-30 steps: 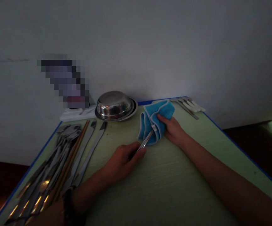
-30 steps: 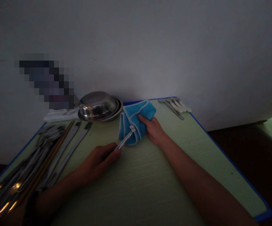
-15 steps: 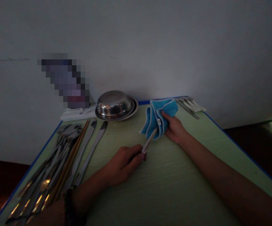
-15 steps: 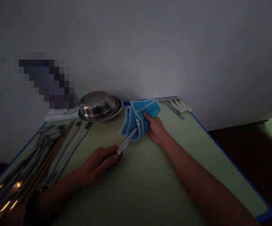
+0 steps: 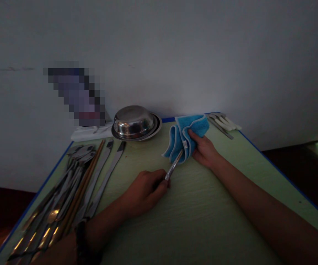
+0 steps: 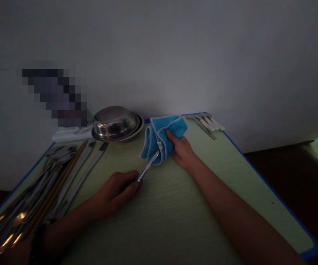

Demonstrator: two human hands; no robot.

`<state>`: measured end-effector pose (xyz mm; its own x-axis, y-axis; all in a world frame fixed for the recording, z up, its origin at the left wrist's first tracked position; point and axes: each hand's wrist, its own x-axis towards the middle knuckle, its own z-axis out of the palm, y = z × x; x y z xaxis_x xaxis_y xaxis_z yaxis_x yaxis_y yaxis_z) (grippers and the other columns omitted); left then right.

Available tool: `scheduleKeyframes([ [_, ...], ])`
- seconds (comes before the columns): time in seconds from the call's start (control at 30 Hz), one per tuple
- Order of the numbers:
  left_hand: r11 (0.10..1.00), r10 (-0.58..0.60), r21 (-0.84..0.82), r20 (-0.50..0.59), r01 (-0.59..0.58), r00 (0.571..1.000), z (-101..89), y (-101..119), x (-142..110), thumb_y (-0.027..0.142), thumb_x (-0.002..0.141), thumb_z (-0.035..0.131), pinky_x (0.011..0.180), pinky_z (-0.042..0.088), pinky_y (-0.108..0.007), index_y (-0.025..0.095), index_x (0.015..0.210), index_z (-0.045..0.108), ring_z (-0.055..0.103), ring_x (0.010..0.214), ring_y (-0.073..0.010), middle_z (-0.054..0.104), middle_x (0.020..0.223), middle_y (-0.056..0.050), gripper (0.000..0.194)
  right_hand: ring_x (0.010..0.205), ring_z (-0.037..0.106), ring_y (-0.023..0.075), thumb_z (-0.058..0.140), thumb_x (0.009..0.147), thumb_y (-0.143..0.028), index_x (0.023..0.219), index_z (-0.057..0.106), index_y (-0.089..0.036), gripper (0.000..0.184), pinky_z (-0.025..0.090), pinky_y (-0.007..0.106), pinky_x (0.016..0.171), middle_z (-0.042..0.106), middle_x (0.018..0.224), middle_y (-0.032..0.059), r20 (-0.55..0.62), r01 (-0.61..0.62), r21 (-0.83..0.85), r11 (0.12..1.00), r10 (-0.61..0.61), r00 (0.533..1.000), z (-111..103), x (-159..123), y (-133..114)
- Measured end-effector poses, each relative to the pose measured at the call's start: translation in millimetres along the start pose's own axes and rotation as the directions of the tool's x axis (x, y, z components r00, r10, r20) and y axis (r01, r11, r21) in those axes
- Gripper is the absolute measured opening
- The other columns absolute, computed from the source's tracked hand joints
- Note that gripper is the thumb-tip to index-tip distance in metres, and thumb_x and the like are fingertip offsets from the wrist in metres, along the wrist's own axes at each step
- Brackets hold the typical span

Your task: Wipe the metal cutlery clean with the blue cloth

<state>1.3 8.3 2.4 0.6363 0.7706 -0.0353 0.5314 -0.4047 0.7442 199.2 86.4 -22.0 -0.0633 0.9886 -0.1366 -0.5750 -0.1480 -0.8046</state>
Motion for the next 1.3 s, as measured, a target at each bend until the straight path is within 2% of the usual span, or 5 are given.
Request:
scheduleKeyframes([
  [0.13,1.000,-0.013,-0.009,-0.018,0.012,1.000,-0.2,-0.5,-0.1,0.020,0.084,0.036,0.049,0.032,-0.019,0.015,0.080,0.054,0.044,0.050,-0.0080,0.046,0.057,0.005,0.019,0.071,0.066,0.0161,0.069,0.064,-0.027,0.082,0.063,-0.018,0.021,0.054,0.032,0.073,0.071,0.080,-0.0001,0.007,0.008,0.057,0.998,-0.008,1.000,0.7,-0.1,-0.4],
  [0.33,0.998,-0.053,0.022,-0.030,0.054,0.998,0.6,1.5,0.5,0.017,0.082,0.037,0.049,0.031,-0.020,0.015,0.087,0.055,0.043,0.048,-0.0084,0.046,0.056,0.006,0.019,0.069,0.066,0.0159,0.070,0.064,-0.028,0.081,0.064,-0.019,0.021,0.055,0.031,0.070,0.071,0.078,-0.0002,0.063,0.012,0.052,0.999,-0.015,0.998,0.0,0.3,0.2],
  [0.63,0.995,-0.047,0.083,-0.026,0.049,0.999,0.6,3.7,1.8,0.023,0.085,0.032,0.051,0.033,-0.021,0.016,0.073,0.047,0.045,0.053,-0.0103,0.046,0.059,0.003,0.021,0.070,0.065,0.0150,0.070,0.064,-0.027,0.079,0.064,-0.019,0.018,0.054,0.031,0.072,0.070,0.078,-0.0010,0.055,0.010,0.042,0.999,-0.013,0.998,2.1,-1.2,-0.6],
  [0.97,0.990,-0.060,0.127,-0.002,0.059,0.998,1.0,6.1,2.2,0.025,0.087,0.030,0.049,0.030,-0.021,0.017,0.065,0.042,0.042,0.048,-0.0096,0.041,0.054,0.004,0.026,0.064,0.065,0.0142,0.068,0.066,-0.028,0.078,0.065,-0.019,0.015,0.054,0.031,0.069,0.070,0.074,-0.0008,0.120,-0.007,0.002,1.000,0.006,0.993,-0.3,-3.0,0.0],
  [1.3,0.989,-0.070,0.133,0.002,0.069,0.998,1.5,6.6,2.4,0.025,0.086,0.030,0.047,0.028,-0.021,0.018,0.062,0.040,0.040,0.047,-0.0091,0.039,0.052,0.005,0.026,0.066,0.065,0.0135,0.069,0.065,-0.027,0.079,0.065,-0.019,0.016,0.054,0.027,0.067,0.070,0.077,-0.0006,0.101,-0.003,-0.011,1.000,0.005,0.995,0.5,-3.3,0.3],
])
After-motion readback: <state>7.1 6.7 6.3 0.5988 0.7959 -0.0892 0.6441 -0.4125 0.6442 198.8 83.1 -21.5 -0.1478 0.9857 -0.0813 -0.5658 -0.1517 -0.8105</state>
